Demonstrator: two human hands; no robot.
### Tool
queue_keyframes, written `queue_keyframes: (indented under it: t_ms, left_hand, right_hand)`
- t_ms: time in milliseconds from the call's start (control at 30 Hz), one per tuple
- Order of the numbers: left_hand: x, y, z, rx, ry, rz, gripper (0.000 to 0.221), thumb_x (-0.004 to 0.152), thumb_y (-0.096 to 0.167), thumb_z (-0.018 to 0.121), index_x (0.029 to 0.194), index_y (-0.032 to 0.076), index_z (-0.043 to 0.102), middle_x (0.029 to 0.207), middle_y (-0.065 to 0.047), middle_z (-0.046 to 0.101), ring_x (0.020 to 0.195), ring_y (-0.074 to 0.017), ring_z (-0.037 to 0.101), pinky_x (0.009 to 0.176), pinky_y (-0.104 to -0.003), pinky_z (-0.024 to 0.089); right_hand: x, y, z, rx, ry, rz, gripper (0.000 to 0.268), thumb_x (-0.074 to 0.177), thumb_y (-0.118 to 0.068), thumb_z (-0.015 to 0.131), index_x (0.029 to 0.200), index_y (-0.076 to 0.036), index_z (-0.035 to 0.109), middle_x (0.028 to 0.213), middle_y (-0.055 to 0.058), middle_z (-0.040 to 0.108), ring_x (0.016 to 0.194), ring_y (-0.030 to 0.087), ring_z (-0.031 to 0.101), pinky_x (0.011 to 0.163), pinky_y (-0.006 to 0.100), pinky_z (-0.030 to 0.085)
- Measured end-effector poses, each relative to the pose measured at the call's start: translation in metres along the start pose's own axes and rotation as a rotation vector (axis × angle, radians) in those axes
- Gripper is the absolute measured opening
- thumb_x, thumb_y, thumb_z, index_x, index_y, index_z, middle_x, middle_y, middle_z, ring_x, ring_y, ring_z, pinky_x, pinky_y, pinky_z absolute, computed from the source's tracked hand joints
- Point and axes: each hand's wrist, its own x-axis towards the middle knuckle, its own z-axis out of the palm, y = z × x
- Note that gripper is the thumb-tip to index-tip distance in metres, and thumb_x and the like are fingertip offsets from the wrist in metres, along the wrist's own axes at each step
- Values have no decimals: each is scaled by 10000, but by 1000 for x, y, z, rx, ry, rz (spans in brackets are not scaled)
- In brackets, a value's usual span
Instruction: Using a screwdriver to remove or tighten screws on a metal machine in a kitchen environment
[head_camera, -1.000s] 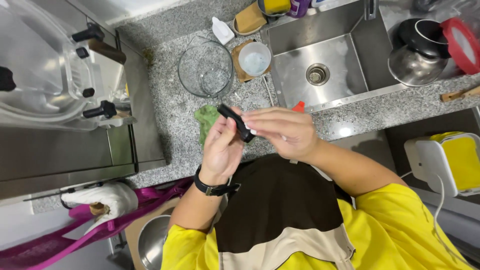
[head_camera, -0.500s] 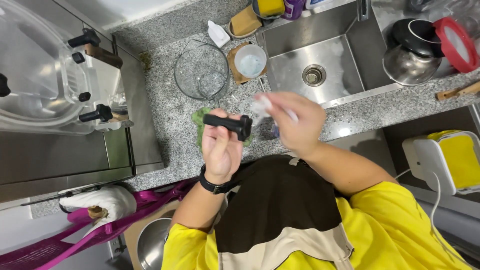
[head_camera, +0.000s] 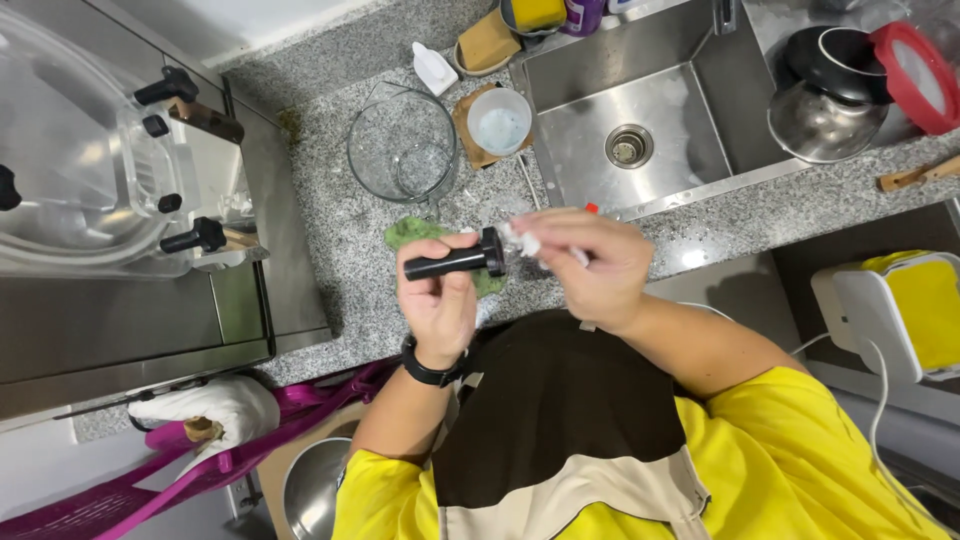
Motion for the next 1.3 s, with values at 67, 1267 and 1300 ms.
queue_keyframes:
  t_ms: [67,1267,1300]
  left_hand:
    - [3,7,-1,7,-12,4,264,953,118,709,1062,42,481,1055,-234,685,1026,-265,682,893,-326,554]
    - [39,5,-40,1228,-639,539,293,1009,211,675,1233,22,687,1052,-126,607,923,-335,648,804,-430,586]
    - [42,6,-42,1242,-648,555,267,1014,197,671,1221,32,699,1049,-127,617,912,-334,659,778,-430,592]
  right_hand:
    - [0,1,-2,-62,35,39,189,879,110,749,1045,19,745,1039,205,782,1004,329,767,880,436,627]
    - [-4,29,-2,102,145,740,207,955,-48,746,1161,-25,760,857,6,740,685,-3,607,585,142,530]
    - [-7,31,0,180,173,780,220,960,-23,729,1179,-22,748,835,7,728,631,-12,596,530,119,503]
